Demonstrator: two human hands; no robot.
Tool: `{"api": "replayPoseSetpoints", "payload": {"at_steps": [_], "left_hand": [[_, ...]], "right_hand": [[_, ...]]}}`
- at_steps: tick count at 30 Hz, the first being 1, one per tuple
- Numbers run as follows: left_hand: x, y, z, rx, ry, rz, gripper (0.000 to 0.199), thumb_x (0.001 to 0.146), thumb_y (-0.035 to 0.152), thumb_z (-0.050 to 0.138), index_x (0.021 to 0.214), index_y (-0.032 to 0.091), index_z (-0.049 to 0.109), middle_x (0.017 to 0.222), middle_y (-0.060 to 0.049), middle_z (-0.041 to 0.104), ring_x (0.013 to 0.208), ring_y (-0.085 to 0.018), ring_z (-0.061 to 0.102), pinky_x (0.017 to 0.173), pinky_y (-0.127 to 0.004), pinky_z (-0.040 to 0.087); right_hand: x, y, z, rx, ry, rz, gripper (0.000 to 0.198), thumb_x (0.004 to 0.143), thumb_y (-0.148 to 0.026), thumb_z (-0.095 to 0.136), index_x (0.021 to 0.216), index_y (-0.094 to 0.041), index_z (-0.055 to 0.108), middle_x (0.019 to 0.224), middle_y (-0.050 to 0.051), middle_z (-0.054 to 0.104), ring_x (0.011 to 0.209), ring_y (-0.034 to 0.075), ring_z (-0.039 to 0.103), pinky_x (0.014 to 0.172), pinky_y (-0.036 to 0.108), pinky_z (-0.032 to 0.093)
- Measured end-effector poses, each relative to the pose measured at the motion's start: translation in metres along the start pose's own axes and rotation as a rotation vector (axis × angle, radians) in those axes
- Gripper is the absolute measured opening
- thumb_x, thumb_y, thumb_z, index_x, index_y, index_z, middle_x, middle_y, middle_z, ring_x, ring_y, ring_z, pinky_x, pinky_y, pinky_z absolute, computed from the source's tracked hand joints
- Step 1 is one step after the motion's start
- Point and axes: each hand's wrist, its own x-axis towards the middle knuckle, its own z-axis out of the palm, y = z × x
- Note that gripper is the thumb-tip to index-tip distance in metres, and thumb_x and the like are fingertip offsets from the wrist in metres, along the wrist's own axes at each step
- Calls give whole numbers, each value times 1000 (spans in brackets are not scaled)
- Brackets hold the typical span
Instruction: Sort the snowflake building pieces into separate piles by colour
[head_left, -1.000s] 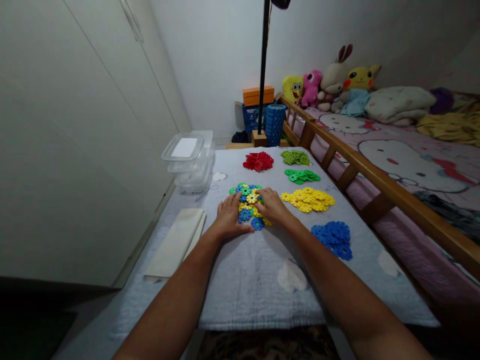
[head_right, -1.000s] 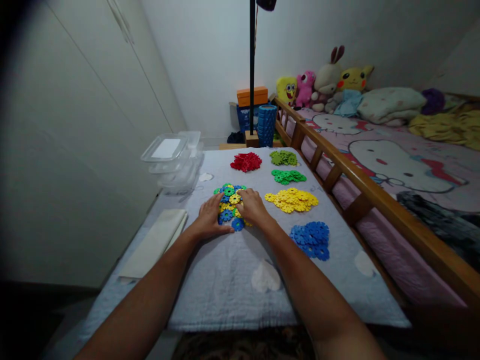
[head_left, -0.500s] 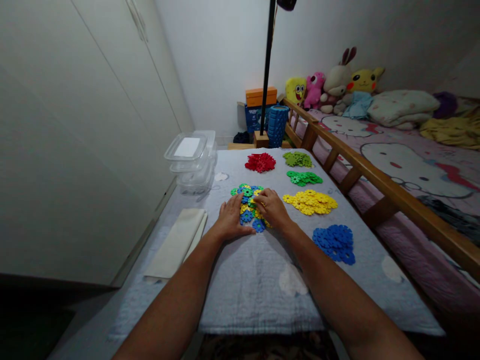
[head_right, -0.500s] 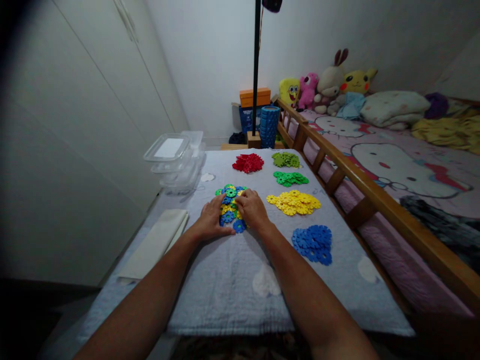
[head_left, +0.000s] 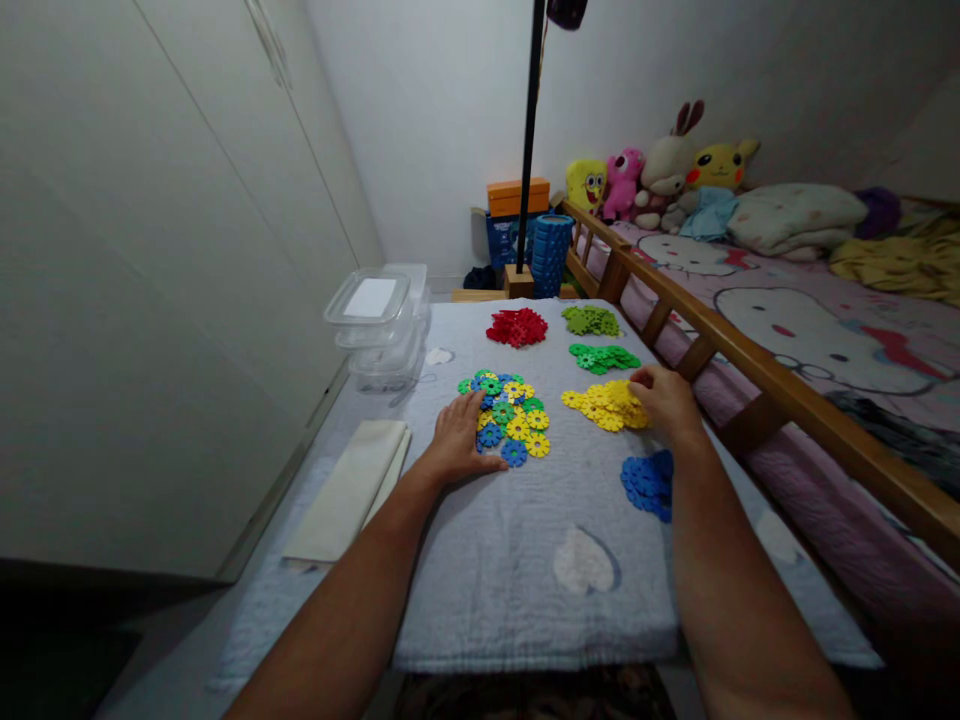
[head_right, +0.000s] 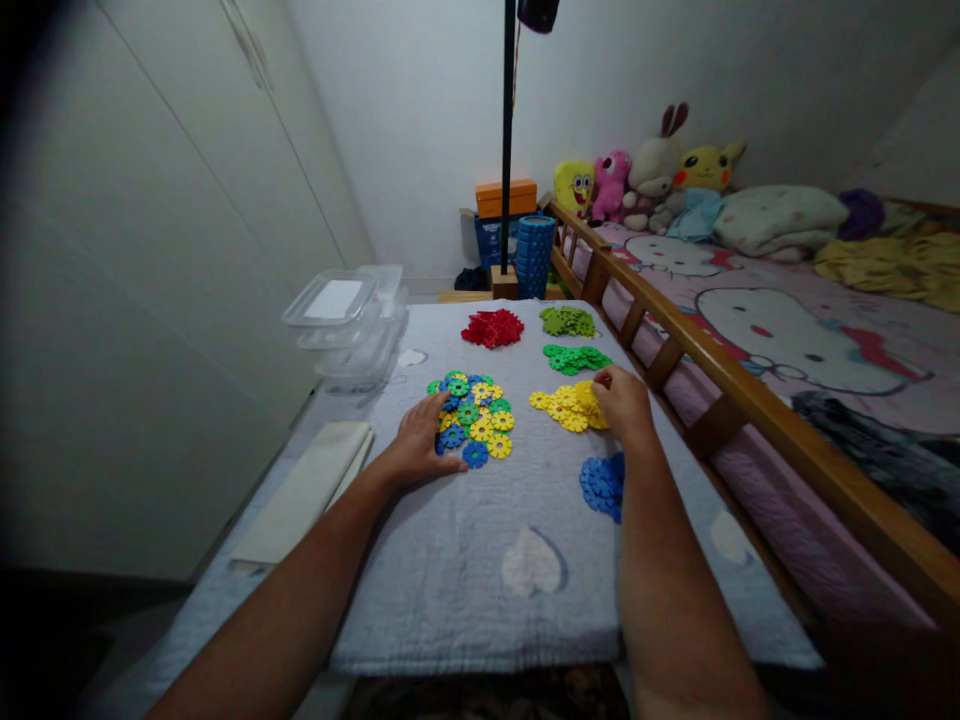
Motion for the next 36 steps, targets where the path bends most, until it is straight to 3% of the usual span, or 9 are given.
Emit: {"api": "replayPoseSetpoints", "payload": {"at_steps": [5,19,26,32,36], "left_hand": [[0,0,0,7,8,4,121,54,55,86,153,19,25,155,-20,34,146,-39,30,119,-55,23],[0,-1,0,14,1,11,120,56,56,85,153,22,24,156,-19,34,145,-40,30,118,-56,24],[0,1,-1,15,-1,6,121,55,55,86,153,20,24,155,-20,35,145,-40,30,118,-56,24],[-1,0,0,-6,-3,0,125,55,53,86,155,21,17,157,-21,32,147,-40,28,118,-58,22],[-1,-2,2,-22,18,7,128,55,53,86,155,21,14,157,-21,32,147,-40,28,118,-59,23]], "right_hand": [[4,25,0,-20,8,68,12,73,-22,58,78,-17,67,75,4,68,69,18,60,65,28,42],[-2,25,5,-184,47,68,14,76,-17,56,78,-18,69,79,9,70,73,21,60,71,32,44],[-13,-19,11,-90,91,-70,20,83,-17,50,86,-15,70,91,12,72,83,21,61,80,33,44],[-36,-79,51,70,-240,-348,19,87,-21,52,89,-16,70,91,8,71,86,19,63,80,29,45],[-41,-108,82,68,-356,-499,27,92,-23,50,109,-16,70,114,11,70,108,21,60,99,32,42]]}}
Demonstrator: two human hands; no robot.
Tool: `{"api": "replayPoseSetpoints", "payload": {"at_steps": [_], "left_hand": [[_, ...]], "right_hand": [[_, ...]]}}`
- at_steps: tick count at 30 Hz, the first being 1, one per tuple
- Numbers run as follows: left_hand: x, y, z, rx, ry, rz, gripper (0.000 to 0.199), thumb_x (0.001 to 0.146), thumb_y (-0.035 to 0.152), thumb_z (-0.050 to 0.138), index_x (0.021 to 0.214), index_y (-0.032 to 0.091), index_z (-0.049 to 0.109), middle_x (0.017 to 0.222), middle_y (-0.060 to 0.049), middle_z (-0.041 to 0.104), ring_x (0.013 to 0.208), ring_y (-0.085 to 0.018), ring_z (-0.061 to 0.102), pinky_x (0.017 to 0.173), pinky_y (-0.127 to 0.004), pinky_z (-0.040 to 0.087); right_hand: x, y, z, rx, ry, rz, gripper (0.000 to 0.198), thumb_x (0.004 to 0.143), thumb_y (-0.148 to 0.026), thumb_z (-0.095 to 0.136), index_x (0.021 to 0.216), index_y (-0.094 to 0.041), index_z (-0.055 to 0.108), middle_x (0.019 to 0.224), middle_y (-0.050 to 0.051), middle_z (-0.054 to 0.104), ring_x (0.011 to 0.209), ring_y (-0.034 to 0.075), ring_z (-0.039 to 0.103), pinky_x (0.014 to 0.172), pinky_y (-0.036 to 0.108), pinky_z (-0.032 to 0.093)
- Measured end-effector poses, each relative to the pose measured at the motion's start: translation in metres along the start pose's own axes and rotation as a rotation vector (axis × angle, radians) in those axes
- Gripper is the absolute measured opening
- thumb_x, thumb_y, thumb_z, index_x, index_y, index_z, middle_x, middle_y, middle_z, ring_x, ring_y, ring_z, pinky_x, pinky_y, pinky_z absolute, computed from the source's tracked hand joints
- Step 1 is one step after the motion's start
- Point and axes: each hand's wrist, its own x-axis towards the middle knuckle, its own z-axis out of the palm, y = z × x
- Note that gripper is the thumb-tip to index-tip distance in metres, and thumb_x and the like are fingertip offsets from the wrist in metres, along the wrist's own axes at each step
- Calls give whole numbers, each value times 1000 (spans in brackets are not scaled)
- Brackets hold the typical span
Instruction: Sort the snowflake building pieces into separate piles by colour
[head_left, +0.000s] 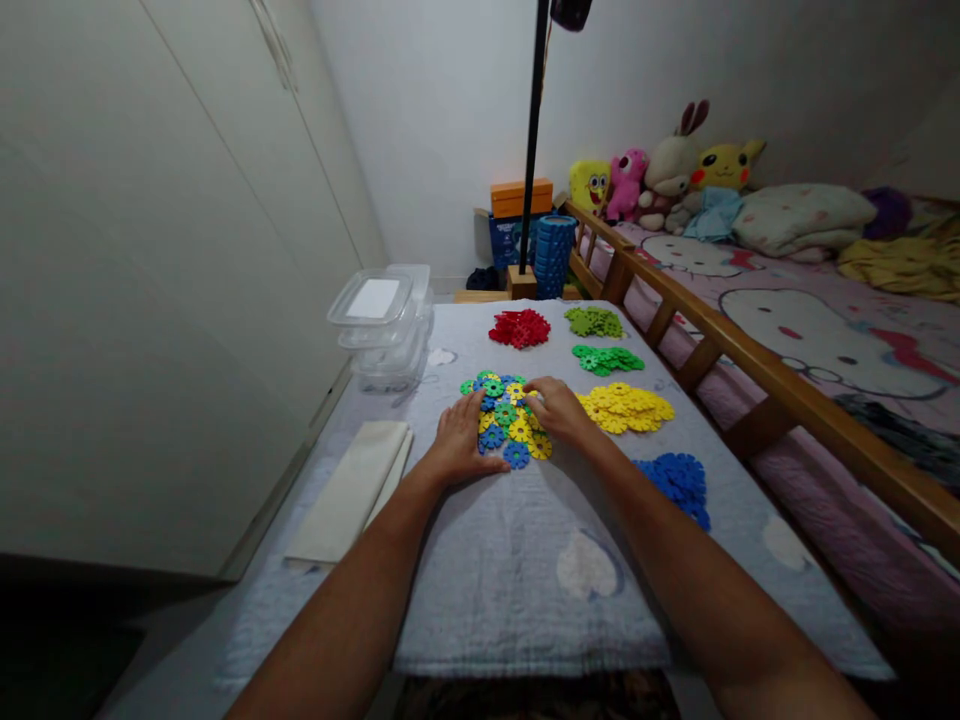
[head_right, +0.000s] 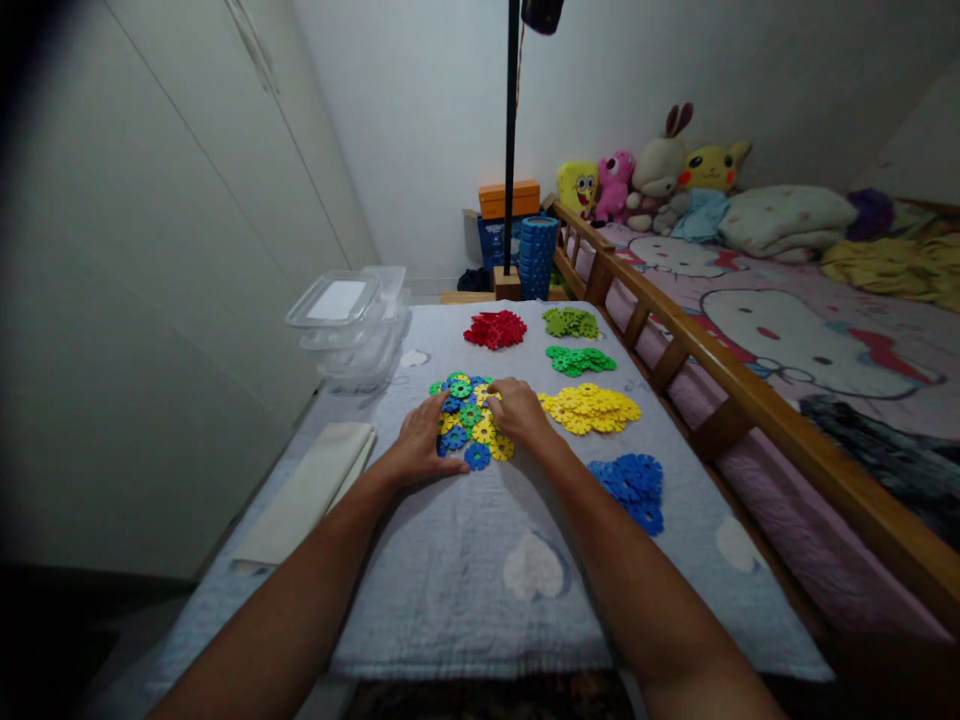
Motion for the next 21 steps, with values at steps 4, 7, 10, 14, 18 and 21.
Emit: {"api": "replayPoseSetpoints", "payload": {"at_steps": [4,7,10,14,18,21], "left_hand": [[2,-4,2,-24,46,27,133,53,58,87,156,21,11,158,-21,31,147,-40,29,118,-56,25],[3,-7,1,-14,64,1,135,52,63,86,156,20,11,157,-22,31,146,-40,30,118,-55,25],[3,-8,-2,27,78,-51,134,52,65,84,156,19,12,154,-22,35,143,-40,33,117,-57,25],[2,-6,-4,73,82,-103,134,53,66,83,156,19,13,150,-21,40,140,-41,37,115,-59,23],[2,-5,-4,76,71,-113,134,53,68,82,156,19,11,152,-21,37,142,-41,33,116,-58,22],[2,-7,-3,76,54,-118,135,52,66,84,156,18,12,155,-23,33,145,-42,30,117,-60,20]], "right_hand": [[26,-8,22,-36,-74,-40,39,95,-26,46,130,-17,61,135,12,61,125,23,52,108,37,37],[46,-12,34,-71,-105,25,46,95,-28,45,140,-19,55,145,11,54,132,24,47,112,40,35],[61,-16,45,-99,-141,69,50,97,-32,42,145,-20,50,153,10,47,138,27,41,114,44,32],[72,-21,53,-119,-192,79,45,97,-36,43,138,-24,56,148,8,53,135,27,45,111,46,34],[71,-25,48,-122,-254,57,38,93,-35,48,125,-24,66,135,7,65,127,26,53,107,42,38],[64,-27,40,-65,-285,0,37,92,-31,51,124,-25,67,131,5,67,123,24,58,104,39,42]]}}
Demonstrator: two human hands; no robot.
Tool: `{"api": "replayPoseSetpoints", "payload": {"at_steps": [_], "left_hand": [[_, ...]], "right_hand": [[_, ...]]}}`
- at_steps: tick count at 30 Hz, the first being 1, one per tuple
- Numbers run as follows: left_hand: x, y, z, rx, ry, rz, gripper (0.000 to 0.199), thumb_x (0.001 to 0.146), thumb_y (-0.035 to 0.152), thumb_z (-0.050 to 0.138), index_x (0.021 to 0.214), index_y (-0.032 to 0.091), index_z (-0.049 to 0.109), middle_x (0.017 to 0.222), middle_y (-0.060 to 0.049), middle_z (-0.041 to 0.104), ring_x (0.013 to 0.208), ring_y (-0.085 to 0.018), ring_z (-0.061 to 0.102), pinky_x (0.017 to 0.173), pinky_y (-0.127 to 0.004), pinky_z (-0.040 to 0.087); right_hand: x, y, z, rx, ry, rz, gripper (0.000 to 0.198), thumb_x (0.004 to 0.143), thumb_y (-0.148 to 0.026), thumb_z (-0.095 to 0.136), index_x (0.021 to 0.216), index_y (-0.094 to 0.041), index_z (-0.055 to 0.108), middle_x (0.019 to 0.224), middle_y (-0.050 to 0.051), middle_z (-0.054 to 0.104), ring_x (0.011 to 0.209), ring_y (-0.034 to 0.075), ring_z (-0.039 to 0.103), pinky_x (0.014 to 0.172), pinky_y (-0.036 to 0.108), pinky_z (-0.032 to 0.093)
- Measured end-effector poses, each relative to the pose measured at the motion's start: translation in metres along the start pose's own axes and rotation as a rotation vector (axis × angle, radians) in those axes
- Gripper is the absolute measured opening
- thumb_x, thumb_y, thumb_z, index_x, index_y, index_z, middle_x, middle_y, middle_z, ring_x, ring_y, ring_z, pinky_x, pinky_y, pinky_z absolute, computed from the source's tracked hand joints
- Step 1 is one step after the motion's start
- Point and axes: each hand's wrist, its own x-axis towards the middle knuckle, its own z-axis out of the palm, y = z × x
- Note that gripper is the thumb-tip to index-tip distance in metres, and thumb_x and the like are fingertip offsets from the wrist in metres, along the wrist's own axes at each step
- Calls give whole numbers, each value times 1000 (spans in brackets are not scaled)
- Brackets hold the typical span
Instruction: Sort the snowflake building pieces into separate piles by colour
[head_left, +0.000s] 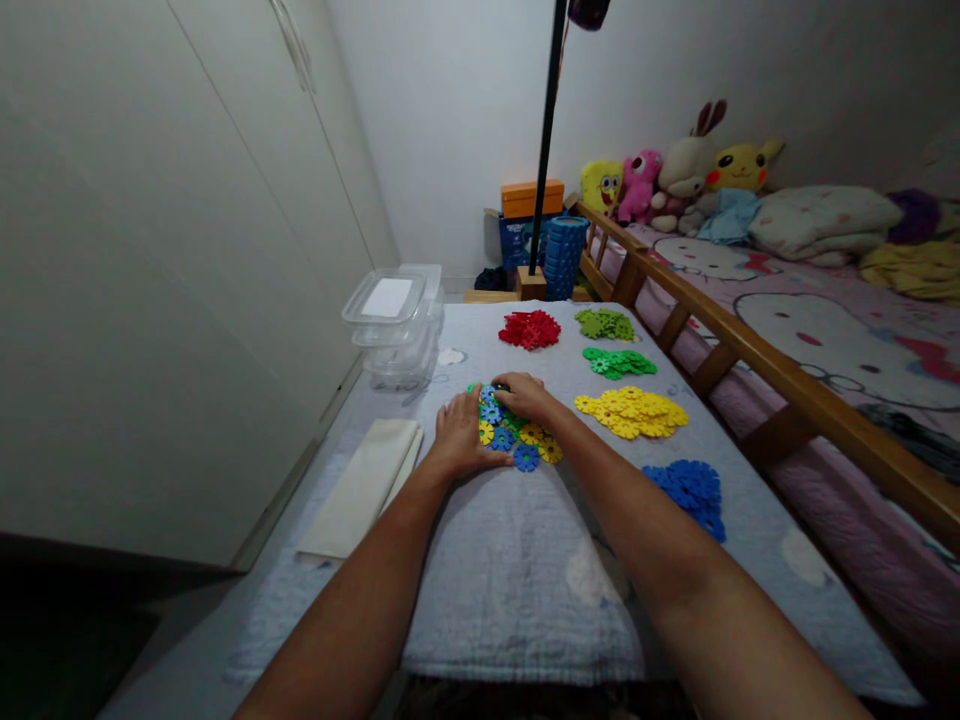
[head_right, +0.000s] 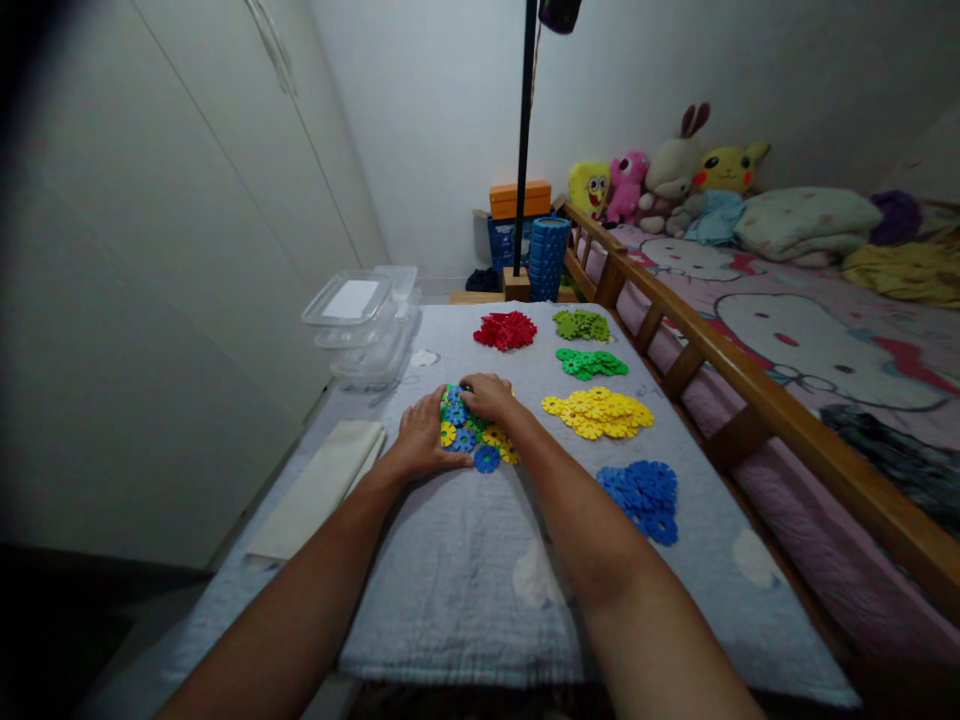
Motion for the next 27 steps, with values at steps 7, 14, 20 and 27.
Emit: {"api": "replayPoseSetpoints", "payload": {"at_steps": [7,14,20,27], "left_hand": [[0,-2,0,-43,-30,13,130,55,61,85,156,21,13,157,-22,34,146,-40,30,117,-65,15],[2,-4,-7,-71,-65,31,128,54,59,86,155,22,16,157,-20,32,146,-40,29,118,-63,19],[-2,-14,-26,32,-118,23,128,41,55,92,150,28,31,157,-20,30,143,-48,30,112,-61,33],[-10,-9,-44,71,-310,-120,118,50,41,88,151,24,29,144,-17,44,123,-36,57,99,-41,48]], "right_hand": [[-36,16,-15,232,123,-69,42,90,-20,53,131,-17,61,135,10,63,122,19,59,106,33,42],[-103,38,-28,-19,112,32,56,74,-26,74,127,-16,59,120,13,63,110,25,60,95,34,45],[-129,33,-22,-88,-6,149,30,71,-27,75,98,-18,63,95,7,66,83,20,58,66,27,37],[-120,27,-8,71,85,120,26,77,-20,68,102,-17,62,87,3,65,77,16,55,65,26,33]]}}
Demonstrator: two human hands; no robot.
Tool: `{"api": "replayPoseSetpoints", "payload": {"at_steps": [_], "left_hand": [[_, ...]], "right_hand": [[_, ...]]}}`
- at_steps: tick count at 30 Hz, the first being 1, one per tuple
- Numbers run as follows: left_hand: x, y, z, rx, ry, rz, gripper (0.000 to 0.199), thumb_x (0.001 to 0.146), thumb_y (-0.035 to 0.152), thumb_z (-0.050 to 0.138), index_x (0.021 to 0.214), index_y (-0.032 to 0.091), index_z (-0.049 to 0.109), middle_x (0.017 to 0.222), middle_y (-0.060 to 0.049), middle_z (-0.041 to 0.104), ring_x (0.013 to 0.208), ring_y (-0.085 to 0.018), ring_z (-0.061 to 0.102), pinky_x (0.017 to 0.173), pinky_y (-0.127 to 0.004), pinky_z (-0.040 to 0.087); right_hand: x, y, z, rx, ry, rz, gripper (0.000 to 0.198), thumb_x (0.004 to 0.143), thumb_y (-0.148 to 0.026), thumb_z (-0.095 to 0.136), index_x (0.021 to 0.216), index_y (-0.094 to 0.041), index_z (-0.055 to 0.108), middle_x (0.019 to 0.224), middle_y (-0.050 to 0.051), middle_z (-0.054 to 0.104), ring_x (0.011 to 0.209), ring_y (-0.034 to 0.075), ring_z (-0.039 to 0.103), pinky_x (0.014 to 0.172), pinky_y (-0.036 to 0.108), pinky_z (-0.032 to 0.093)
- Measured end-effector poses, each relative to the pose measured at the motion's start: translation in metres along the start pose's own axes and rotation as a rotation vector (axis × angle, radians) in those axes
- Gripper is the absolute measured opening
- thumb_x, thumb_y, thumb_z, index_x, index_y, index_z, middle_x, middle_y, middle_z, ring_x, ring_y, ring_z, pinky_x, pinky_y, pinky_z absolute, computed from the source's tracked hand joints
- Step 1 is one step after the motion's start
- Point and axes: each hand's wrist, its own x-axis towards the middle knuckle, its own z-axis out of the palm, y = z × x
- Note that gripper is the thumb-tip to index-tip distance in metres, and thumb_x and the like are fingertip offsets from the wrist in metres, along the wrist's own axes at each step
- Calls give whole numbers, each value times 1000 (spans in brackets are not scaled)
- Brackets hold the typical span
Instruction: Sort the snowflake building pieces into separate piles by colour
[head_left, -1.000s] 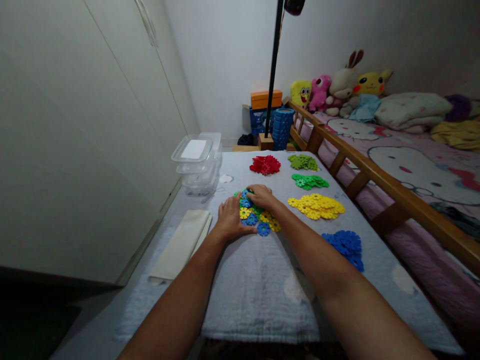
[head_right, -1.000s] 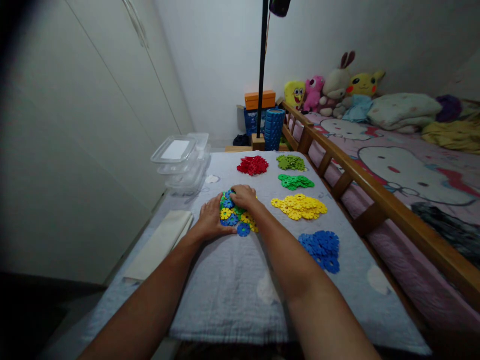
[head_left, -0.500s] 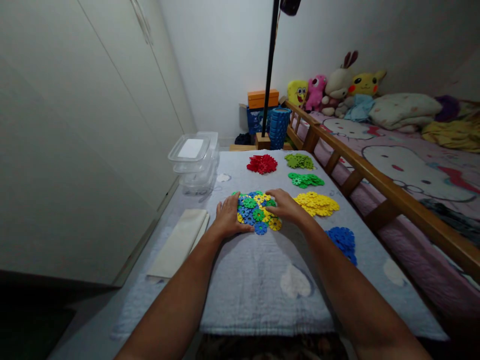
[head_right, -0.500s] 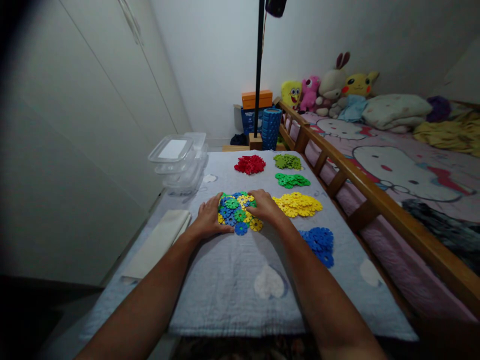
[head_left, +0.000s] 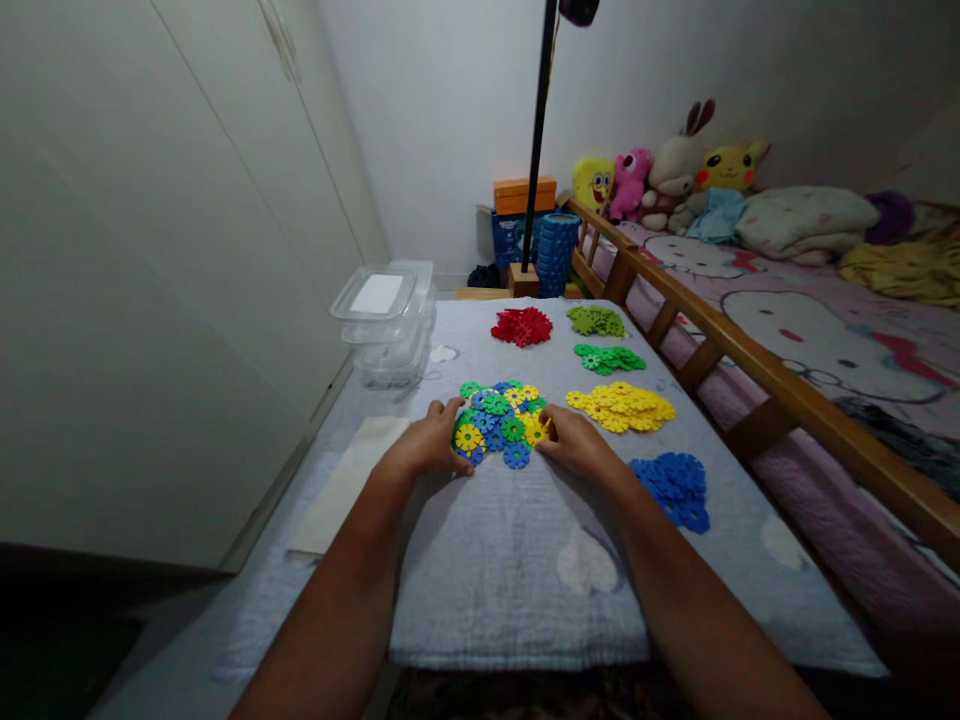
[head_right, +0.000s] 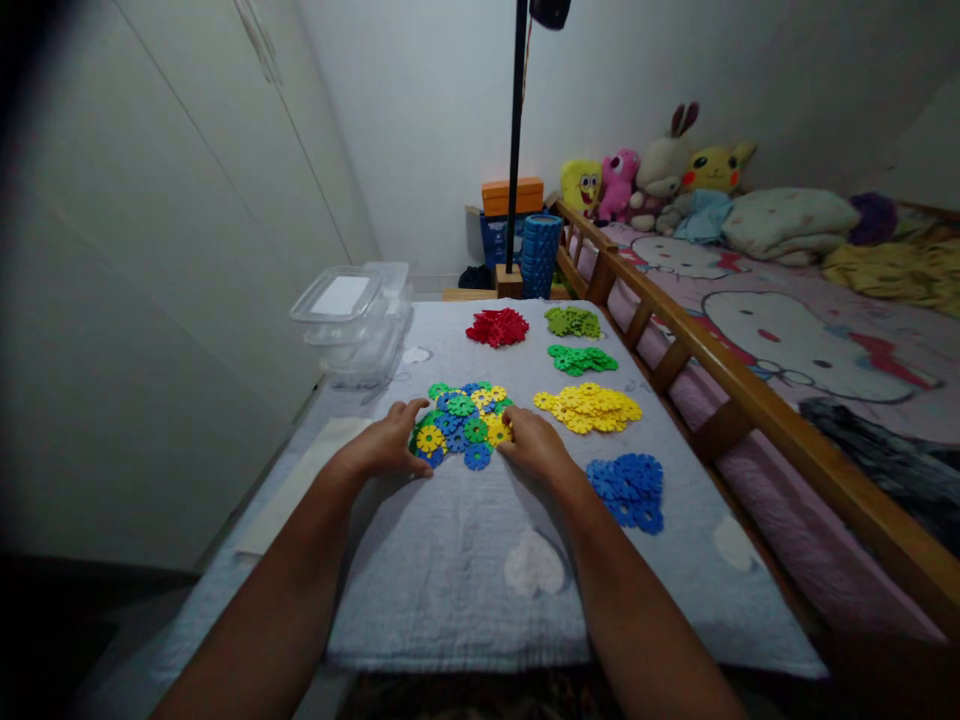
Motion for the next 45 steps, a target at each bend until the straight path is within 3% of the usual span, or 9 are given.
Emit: {"api": "replayPoseSetpoints", "payload": {"at_steps": [6,14,18,24,32,38,45], "left_hand": [[5,2,4,-25,66,62,96,56,40,85,141,23,43,133,-15,58,115,-34,62,92,-40,50],[22,-6,17,-186,276,77,84,61,36,86,136,23,50,122,-11,65,105,-29,66,86,-37,52],[28,-8,25,-220,380,86,77,67,34,83,136,21,51,122,-12,63,111,-29,63,93,-40,51],[34,-6,36,-283,508,139,60,75,39,77,128,22,54,124,-10,60,117,-28,60,102,-42,48],[36,-1,36,-353,591,98,42,81,34,70,119,19,59,116,-10,62,112,-26,61,97,-41,51],[35,-1,36,-387,596,85,39,83,33,68,118,17,59,114,-10,63,103,-24,63,88,-38,53],[33,1,34,-379,582,73,38,83,31,67,118,17,59,115,-10,63,102,-23,63,89,-37,53]], "right_hand": [[3,-2,15,91,136,-52,28,75,-18,67,103,-19,64,97,4,66,84,17,56,74,27,38],[3,2,8,318,262,-69,13,80,-22,55,89,-18,64,76,0,61,71,15,54,68,26,39],[3,15,-9,357,383,19,14,79,-29,56,84,-19,64,72,0,60,67,15,54,66,26,39],[0,47,-32,195,604,267,28,78,-27,56,103,-17,63,74,2,63,69,18,58,68,29,40],[2,67,-35,-3,588,409,13,79,-23,57,91,-20,63,77,4,67,71,19,60,66,29,37],[10,64,-28,-67,548,377,13,82,-21,55,89,-20,65,83,6,69,76,19,60,69,29,38],[12,73,-23,-228,571,303,15,79,-15,55,86,-17,68,89,11,68,85,23,56,80,34,39]]}}
